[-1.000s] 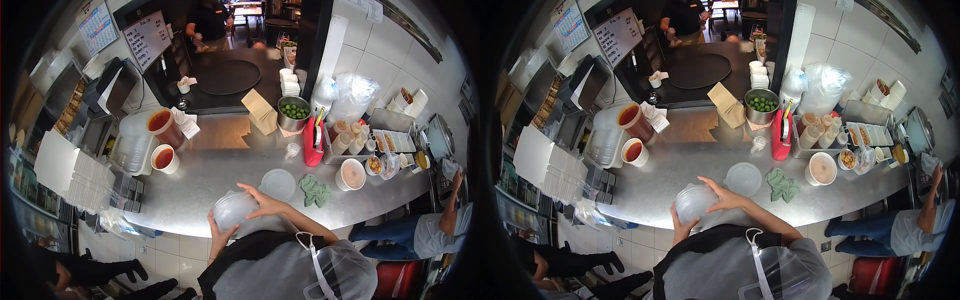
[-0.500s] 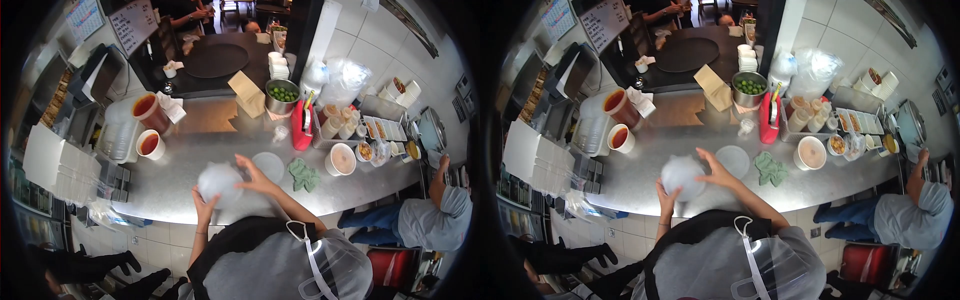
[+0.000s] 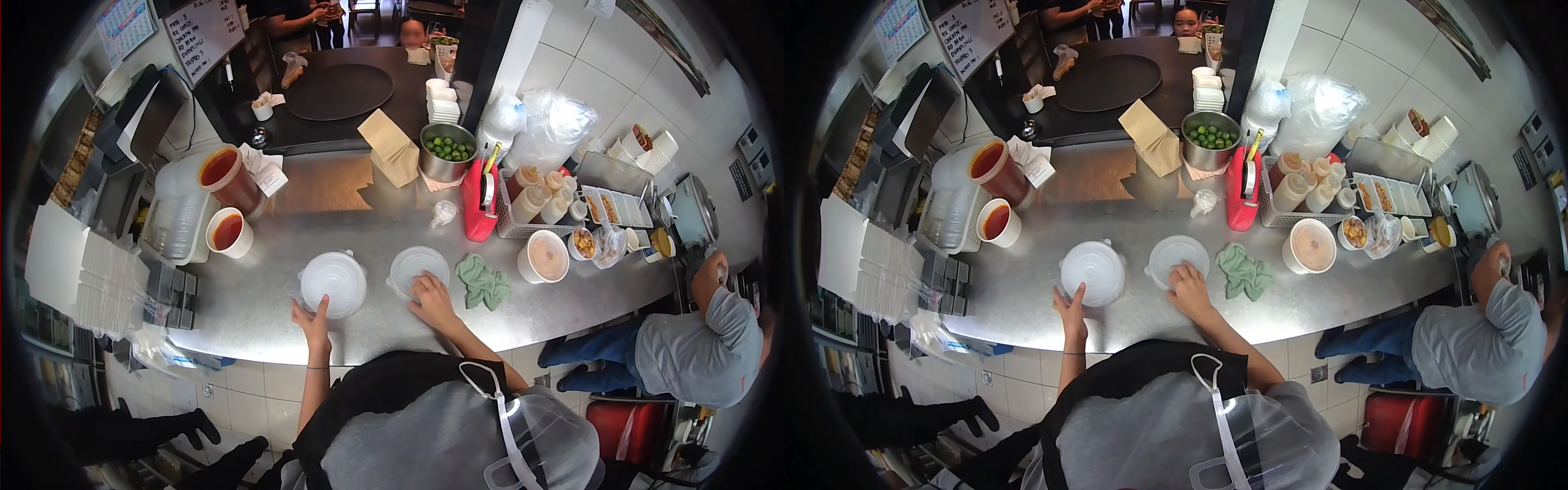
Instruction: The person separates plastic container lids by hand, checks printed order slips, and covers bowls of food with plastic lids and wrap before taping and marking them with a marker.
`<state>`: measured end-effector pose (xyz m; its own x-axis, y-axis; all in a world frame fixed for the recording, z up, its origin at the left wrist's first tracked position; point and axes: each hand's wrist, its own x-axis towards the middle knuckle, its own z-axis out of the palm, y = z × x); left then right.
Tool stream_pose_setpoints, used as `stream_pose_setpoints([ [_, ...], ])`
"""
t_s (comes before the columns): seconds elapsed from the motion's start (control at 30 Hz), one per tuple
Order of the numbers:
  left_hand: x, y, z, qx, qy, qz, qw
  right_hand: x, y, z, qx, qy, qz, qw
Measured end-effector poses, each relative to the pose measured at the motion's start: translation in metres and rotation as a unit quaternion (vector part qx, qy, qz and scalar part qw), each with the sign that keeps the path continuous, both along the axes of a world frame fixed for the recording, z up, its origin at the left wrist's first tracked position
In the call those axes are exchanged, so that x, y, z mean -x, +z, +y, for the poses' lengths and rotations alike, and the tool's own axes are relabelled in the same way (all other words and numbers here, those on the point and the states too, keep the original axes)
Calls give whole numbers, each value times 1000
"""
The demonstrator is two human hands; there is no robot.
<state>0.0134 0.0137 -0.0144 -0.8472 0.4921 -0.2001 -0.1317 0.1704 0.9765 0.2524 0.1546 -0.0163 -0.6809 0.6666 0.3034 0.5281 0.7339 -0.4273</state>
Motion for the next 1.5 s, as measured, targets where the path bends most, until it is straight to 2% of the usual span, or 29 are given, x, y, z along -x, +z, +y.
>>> stream_pose_setpoints([
  [0.07, -8, 19, -4, 96, 14, 210, 973, -3, 6, 4, 26, 2, 23, 999],
  [0.17, -24, 76, -5, 49, -36, 325, 944, -6, 39, 4, 54, 6, 33, 998],
  [0.27, -32, 97, -3, -27, -151, 286, 946, -12, 60, 13, 229, 79, 154, 958],
  [0.3, -37, 103, 0, -46, -179, 315, 931, -15, 69, 14, 358, 93, 182, 911],
  [0.37, -50, 110, 8, -83, -234, 372, 894, -20, 87, 15, 592, 115, 227, 765],
  [0.47, -57, 109, 12, -45, -453, 174, 873, -22, 96, 10, 653, 160, 226, 705],
  [0.57, -69, 107, 9, -5, -457, 107, 883, -16, 112, 1, 568, 102, 216, 787],
  [0.67, -71, 109, 9, -9, -428, 134, 893, 0, 135, -10, 347, 102, 241, 900],
  [0.73, -72, 110, 10, 0, -414, 156, 897, 12, 159, -19, 256, 177, 221, 924],
  [0.87, -73, 100, 8, -8, -387, 152, 909, 29, 156, -26, 118, 240, 137, 954],
  [0.97, -71, 101, 7, -71, -367, 89, 923, 34, 154, -23, 93, 223, 136, 961],
  [1.07, -68, 104, 5, -152, -302, -44, 940, 38, 157, -20, 55, 171, 177, 968],
  [1.17, -66, 120, 2, -152, -265, -30, 952, 42, 163, -18, -6, 168, 192, 967],
  [1.27, -65, 116, 2, -150, -255, -42, 954, 48, 160, -22, -83, 171, 189, 963],
  [1.5, -63, 106, 2, -154, -240, -70, 956, 53, 141, -27, -96, 157, 209, 960],
])
